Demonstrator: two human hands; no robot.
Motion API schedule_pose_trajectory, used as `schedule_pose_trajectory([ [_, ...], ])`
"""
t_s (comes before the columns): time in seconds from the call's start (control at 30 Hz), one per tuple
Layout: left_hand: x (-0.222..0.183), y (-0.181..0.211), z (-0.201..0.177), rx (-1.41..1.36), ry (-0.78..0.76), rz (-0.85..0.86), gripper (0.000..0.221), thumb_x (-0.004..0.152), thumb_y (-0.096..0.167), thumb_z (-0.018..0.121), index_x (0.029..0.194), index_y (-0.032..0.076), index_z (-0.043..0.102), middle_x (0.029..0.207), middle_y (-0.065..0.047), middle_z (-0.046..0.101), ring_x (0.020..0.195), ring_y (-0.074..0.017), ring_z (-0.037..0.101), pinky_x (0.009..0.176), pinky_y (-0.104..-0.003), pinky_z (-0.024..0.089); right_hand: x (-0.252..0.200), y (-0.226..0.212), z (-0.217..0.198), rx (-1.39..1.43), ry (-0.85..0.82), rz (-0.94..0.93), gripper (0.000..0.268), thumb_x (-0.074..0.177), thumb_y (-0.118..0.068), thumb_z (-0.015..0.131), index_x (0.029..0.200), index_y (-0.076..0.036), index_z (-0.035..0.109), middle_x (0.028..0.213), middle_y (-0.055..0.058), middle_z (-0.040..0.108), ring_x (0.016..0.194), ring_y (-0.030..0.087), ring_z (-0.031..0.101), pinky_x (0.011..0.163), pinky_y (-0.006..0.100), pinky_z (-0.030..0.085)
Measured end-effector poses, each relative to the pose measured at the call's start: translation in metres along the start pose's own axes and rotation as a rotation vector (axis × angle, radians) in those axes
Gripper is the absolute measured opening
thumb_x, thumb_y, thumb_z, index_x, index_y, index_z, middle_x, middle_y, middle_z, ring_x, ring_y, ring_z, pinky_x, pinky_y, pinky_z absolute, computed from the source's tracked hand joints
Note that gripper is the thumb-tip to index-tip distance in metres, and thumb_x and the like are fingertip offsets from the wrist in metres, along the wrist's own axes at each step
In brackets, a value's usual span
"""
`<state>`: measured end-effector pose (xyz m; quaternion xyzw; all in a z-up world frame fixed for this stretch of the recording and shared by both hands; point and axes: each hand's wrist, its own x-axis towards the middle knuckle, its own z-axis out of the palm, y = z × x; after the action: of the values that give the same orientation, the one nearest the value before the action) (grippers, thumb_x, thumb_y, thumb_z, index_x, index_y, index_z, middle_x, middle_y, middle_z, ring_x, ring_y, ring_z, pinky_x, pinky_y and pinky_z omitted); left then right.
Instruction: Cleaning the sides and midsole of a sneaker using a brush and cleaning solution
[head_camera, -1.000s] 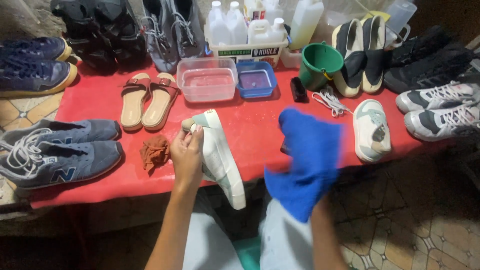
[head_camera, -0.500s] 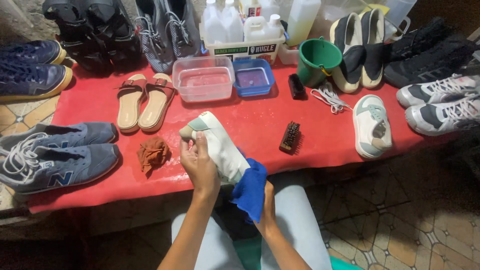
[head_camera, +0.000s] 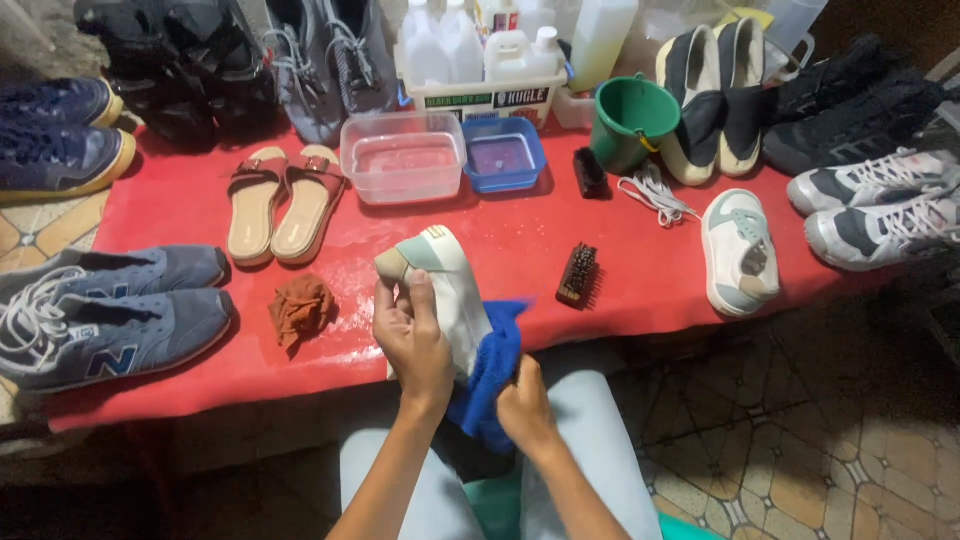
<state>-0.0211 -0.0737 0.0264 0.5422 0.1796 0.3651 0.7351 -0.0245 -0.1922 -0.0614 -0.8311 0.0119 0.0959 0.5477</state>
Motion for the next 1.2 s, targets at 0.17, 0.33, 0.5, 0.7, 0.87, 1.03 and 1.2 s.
schedule_pose_trajectory([
  [0.17, -0.005, 0.006, 0.003, 0.078, -0.037, 0.068, 0.034, 0.100, 0.021, 0.062, 0.131, 0.008, 0.061, 0.113, -0.008, 0.075, 0.107, -0.0176, 0.072, 0.094, -0.034, 0.060, 0.044, 0.075, 0.012, 0.492, 0.118, 0.134, 0.038, 0.098, -0.032, 0.038, 0.091, -0.010, 0.067, 0.082, 0.004, 0.068, 0.078, 0.014, 0.060, 0.076, 0.035, 0.051],
  [0.33, -0.005, 0.007, 0.001, 0.069, -0.080, 0.077, 0.032, 0.103, 0.021, 0.061, 0.132, 0.007, 0.061, 0.098, -0.007, 0.073, 0.091, -0.0106, 0.066, 0.087, -0.034, 0.058, -0.020, -0.148, -0.040, 0.167, -0.154, 0.227, 0.044, 0.097, -0.020, 0.047, 0.134, -0.006, 0.066, 0.136, 0.016, 0.070, 0.137, 0.028, 0.059, 0.119, 0.041, 0.042],
  [0.5, -0.006, -0.002, 0.002, 0.091, -0.143, 0.046, 0.034, 0.100, 0.019, 0.064, 0.132, 0.007, 0.062, 0.107, -0.008, 0.075, 0.099, -0.0134, 0.069, 0.093, -0.038, 0.057, 0.037, 0.036, 0.033, 0.474, 0.134, -0.067, 0.045, 0.092, 0.002, 0.036, 0.125, -0.002, 0.066, 0.119, 0.021, 0.070, 0.117, 0.033, 0.062, 0.105, 0.050, 0.050],
  [0.7, -0.003, 0.011, 0.000, 0.056, -0.191, 0.009, 0.032, 0.101, 0.019, 0.062, 0.131, 0.007, 0.062, 0.101, -0.013, 0.077, 0.092, -0.0171, 0.073, 0.088, -0.037, 0.061, 0.036, -0.016, -0.027, 0.311, 0.028, -0.245, 0.041, 0.096, -0.003, 0.043, 0.134, 0.002, 0.057, 0.129, 0.028, 0.062, 0.127, 0.038, 0.056, 0.112, 0.053, 0.042],
  [0.87, -0.013, -0.019, 0.004, 0.079, -0.210, 0.028, 0.035, 0.098, 0.013, 0.068, 0.131, 0.004, 0.064, 0.105, -0.009, 0.075, 0.099, -0.0138, 0.069, 0.091, -0.037, 0.059, 0.021, -0.075, -0.031, 0.166, -0.043, -0.411, 0.045, 0.099, -0.009, 0.049, 0.142, 0.007, 0.049, 0.138, 0.034, 0.055, 0.136, 0.042, 0.049, 0.118, 0.056, 0.034],
  [1.03, -0.020, -0.004, 0.009, 0.005, -0.150, -0.027, 0.034, 0.099, 0.012, 0.063, 0.131, 0.003, 0.066, 0.109, -0.009, 0.075, 0.102, -0.0110, 0.063, 0.094, -0.038, 0.057, 0.017, -0.019, -0.016, 0.249, -0.145, -0.359, 0.035, 0.098, -0.015, 0.047, 0.126, -0.001, 0.063, 0.121, 0.023, 0.070, 0.122, 0.033, 0.064, 0.113, 0.050, 0.047],
  [1.2, -0.025, 0.012, 0.011, -0.008, -0.176, -0.024, 0.025, 0.099, 0.014, 0.065, 0.122, 0.004, 0.069, 0.089, -0.004, 0.073, 0.085, -0.0074, 0.063, 0.083, -0.033, 0.059, 0.023, 0.016, -0.023, 0.359, -0.153, -0.664, 0.023, 0.094, -0.003, 0.059, 0.116, -0.003, 0.067, 0.106, 0.017, 0.072, 0.110, 0.029, 0.067, 0.100, 0.052, 0.054],
])
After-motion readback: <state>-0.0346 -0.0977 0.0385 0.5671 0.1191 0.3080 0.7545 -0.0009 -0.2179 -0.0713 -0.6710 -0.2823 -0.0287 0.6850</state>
